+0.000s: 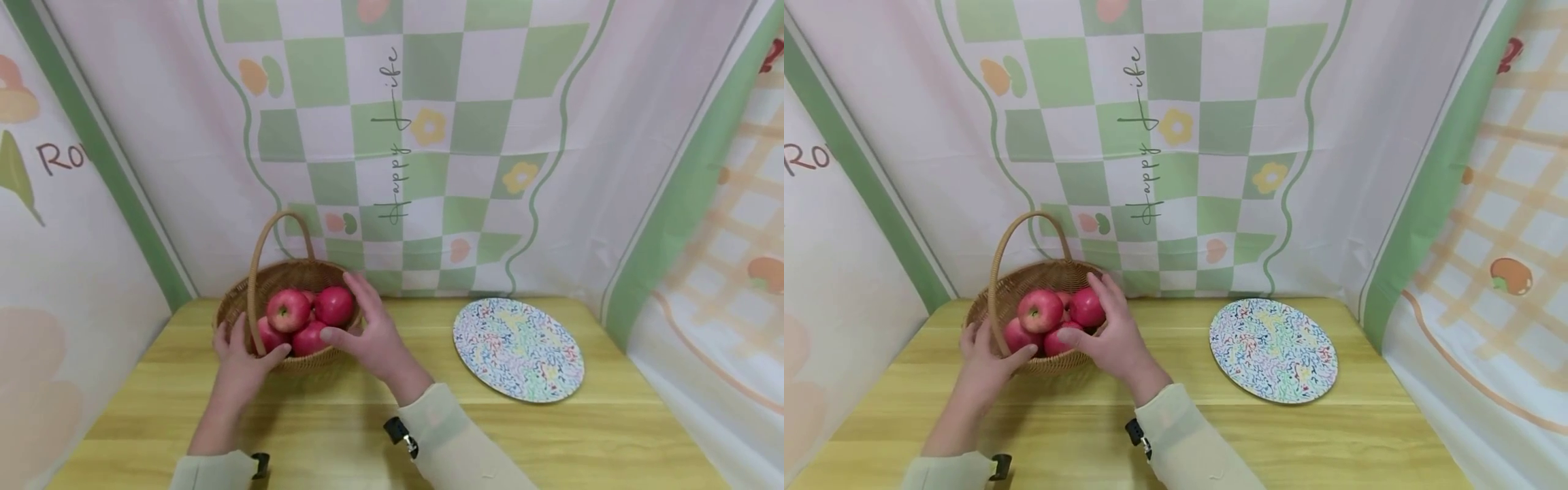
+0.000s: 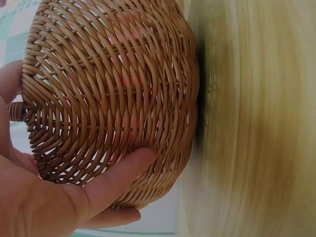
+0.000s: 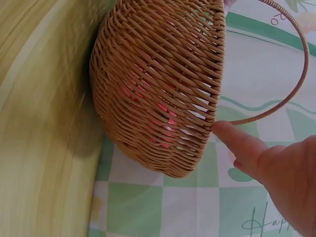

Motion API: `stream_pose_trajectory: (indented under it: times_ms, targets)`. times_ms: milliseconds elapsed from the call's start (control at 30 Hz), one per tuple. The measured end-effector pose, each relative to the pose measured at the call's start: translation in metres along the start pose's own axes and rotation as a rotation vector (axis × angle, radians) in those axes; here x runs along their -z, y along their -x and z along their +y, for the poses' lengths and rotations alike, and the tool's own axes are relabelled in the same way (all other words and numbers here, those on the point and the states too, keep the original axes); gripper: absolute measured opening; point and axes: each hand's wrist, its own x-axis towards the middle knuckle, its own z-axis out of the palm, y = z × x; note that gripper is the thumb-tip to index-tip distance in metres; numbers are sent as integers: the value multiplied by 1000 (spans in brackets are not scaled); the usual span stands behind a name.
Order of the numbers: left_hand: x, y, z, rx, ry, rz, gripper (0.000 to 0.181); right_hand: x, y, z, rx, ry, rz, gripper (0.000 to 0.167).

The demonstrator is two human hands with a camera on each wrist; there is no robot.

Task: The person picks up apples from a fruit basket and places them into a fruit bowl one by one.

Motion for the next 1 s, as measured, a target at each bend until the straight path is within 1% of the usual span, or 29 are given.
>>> stream_pose_trajectory:
  times_ms: [100,167,267,367,467,567,733,900,1000]
  targets:
    - [1,3,0,-6,-8,-2,111,-2,-1,0,14,-72,-41,100]
    - [1,4,2,-22,-17,-4,111,-3,-2,1,6,-97,-52,100]
    - [0,6,4,-55,-35,-11,112,-4,-3,3,-33,-94,-63,99]
    - [-2,7,7,-82,-53,-14,111,-2,-2,7,-84,-63,-64,96]
    - [-4,7,7,-98,-60,-19,108,1,-1,11,-126,-83,-65,95]
    - [-5,6,7,-129,-65,-20,105,3,-3,14,-161,-106,-65,96]
    - [-8,7,8,-190,-88,-17,103,5,-3,20,-180,-94,-83,99]
    - [-13,10,10,-221,-104,-20,99,7,1,25,-187,-39,-83,98]
    - [-16,10,11,-240,-117,-16,98,8,2,29,-173,-11,-80,97]
